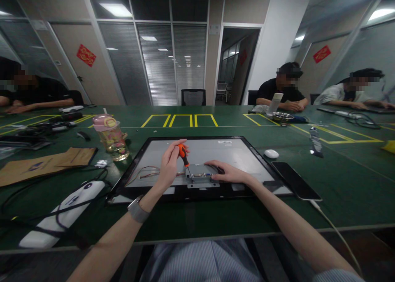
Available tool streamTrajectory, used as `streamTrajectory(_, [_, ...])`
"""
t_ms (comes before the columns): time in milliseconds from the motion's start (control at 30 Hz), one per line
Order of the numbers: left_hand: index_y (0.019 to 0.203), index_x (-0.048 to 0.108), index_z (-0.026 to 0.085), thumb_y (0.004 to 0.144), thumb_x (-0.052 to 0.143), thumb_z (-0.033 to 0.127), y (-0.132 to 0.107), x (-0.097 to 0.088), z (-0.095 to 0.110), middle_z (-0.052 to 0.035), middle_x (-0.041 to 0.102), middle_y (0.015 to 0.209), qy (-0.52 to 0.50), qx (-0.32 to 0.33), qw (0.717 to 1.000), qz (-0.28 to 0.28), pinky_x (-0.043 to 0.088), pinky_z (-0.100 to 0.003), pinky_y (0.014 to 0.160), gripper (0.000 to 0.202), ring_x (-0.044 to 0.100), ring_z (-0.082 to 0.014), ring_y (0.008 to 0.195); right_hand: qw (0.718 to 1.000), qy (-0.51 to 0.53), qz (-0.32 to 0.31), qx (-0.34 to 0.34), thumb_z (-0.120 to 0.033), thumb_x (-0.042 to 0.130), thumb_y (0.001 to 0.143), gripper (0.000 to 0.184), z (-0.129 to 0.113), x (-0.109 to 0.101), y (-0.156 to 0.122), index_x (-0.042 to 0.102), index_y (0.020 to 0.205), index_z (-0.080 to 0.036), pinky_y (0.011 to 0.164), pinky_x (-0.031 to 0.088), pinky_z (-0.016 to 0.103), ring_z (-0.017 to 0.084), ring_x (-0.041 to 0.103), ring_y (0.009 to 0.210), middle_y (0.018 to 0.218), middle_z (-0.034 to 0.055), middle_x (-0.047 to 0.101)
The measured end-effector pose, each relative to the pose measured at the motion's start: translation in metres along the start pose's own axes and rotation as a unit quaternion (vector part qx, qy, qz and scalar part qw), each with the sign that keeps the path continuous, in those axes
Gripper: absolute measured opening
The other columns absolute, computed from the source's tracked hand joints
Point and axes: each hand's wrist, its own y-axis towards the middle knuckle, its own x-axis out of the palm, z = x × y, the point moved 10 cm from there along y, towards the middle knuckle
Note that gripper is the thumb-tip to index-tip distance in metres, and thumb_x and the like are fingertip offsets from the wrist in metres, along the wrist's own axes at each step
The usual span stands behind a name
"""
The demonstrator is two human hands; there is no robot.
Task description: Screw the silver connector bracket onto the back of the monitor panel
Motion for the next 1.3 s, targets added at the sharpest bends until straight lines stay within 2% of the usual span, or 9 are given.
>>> streamTrajectory(200, [0.090,0.067,0.020,0.082,0.055,0.030,-0.001,-0.004,0.016,-0.0031,0.055,0.086,0.106,0.042,0.993,0.027,0.047,-0.023,0.068,0.018,0.055,-0.0114,0.073,1.000,0.008,0.001,-0.005,-0.042,0.058,0.081,0.058,0.004,0.001,0.000,0.041,0.132,-0.021,0.103,0.033,0.043,0.025,0.044,0.121,0.134,0.0085,0.046])
streamTrajectory(267, [0.095,0.067,0.020,0.084,0.052,0.029,0.000,-0.005,0.014,-0.0032,0.057,0.084,0.095,0.035,0.994,0.027,0.047,-0.025,0.071,0.021,0.056,-0.0124,0.075,1.000,0.007,0.000,-0.008,-0.042,0.057,0.081,0.057,0.003,0.001,0.000,0.041,0.132,-0.021,0.103,0.033,0.043,0.026,0.044,0.121,0.134,0.0087,0.046])
streamTrajectory(400, [0.106,0.063,0.019,0.088,0.044,0.029,0.002,-0.003,0.000,-0.0057,0.063,0.089,0.000,0.003,1.000,0.007,0.047,-0.030,0.078,0.028,0.060,-0.0157,0.082,1.000,0.004,0.003,-0.012,-0.042,0.057,0.082,0.057,0.001,0.000,0.000,0.041,0.132,-0.021,0.103,0.033,0.044,0.026,0.044,0.121,0.133,0.0089,0.047])
streamTrajectory(633, [0.098,0.067,0.020,0.082,0.056,0.029,0.003,-0.003,0.008,-0.0022,0.056,0.079,0.080,0.030,0.996,0.011,0.047,-0.023,0.068,0.022,0.054,-0.0115,0.073,1.000,0.005,0.004,0.001,-0.043,0.058,0.081,0.059,0.004,0.001,0.000,0.041,0.132,-0.020,0.103,0.033,0.044,0.026,0.044,0.120,0.134,0.0092,0.046])
streamTrajectory(767, [0.108,0.061,0.019,0.087,0.048,0.030,0.003,0.000,-0.001,-0.0053,0.061,0.089,-0.009,0.000,1.000,0.002,0.049,-0.029,0.075,0.028,0.059,-0.0142,0.079,1.000,0.000,0.004,0.001,-0.044,0.057,0.081,0.058,0.003,0.001,0.001,0.041,0.132,-0.021,0.103,0.033,0.045,0.027,0.044,0.121,0.134,0.0088,0.046])
streamTrajectory(900, [0.108,0.060,0.017,0.087,0.046,0.032,0.002,0.005,-0.008,-0.0093,0.063,0.100,-0.059,-0.017,0.998,-0.016,0.049,-0.034,0.081,0.030,0.061,-0.0182,0.089,1.000,-0.001,0.006,-0.004,-0.044,0.057,0.081,0.057,0.000,0.000,0.001,0.042,0.131,-0.021,0.103,0.033,0.045,0.026,0.044,0.120,0.133,0.0088,0.047])
streamTrajectory(1033, [0.108,0.060,0.018,0.084,0.053,0.030,0.001,0.005,-0.005,-0.0072,0.062,0.096,-0.014,-0.015,0.999,-0.025,0.049,-0.031,0.079,0.028,0.060,-0.0158,0.084,1.000,0.004,0.004,-0.001,-0.043,0.057,0.081,0.057,-0.001,0.000,0.000,0.041,0.132,-0.020,0.103,0.033,0.043,0.026,0.044,0.121,0.133,0.0090,0.047])
streamTrajectory(1167, [0.090,0.066,0.020,0.072,0.067,0.024,0.001,0.001,0.007,-0.0014,0.056,0.085,0.070,0.030,0.997,-0.011,0.048,-0.023,0.071,0.018,0.055,-0.0107,0.075,1.000,0.012,0.001,0.001,-0.042,0.057,0.081,0.057,0.001,0.001,0.000,0.041,0.132,-0.021,0.103,0.034,0.043,0.026,0.044,0.120,0.134,0.0087,0.046])
streamTrajectory(1300, [0.091,0.066,0.019,0.084,0.053,0.029,-0.001,0.005,0.009,-0.0059,0.057,0.098,0.029,0.033,0.999,-0.023,0.048,-0.028,0.076,0.018,0.057,-0.0144,0.084,1.000,0.011,0.003,0.000,-0.041,0.058,0.081,0.057,0.002,0.001,0.000,0.041,0.132,-0.020,0.103,0.033,0.044,0.026,0.044,0.120,0.134,0.0092,0.046])
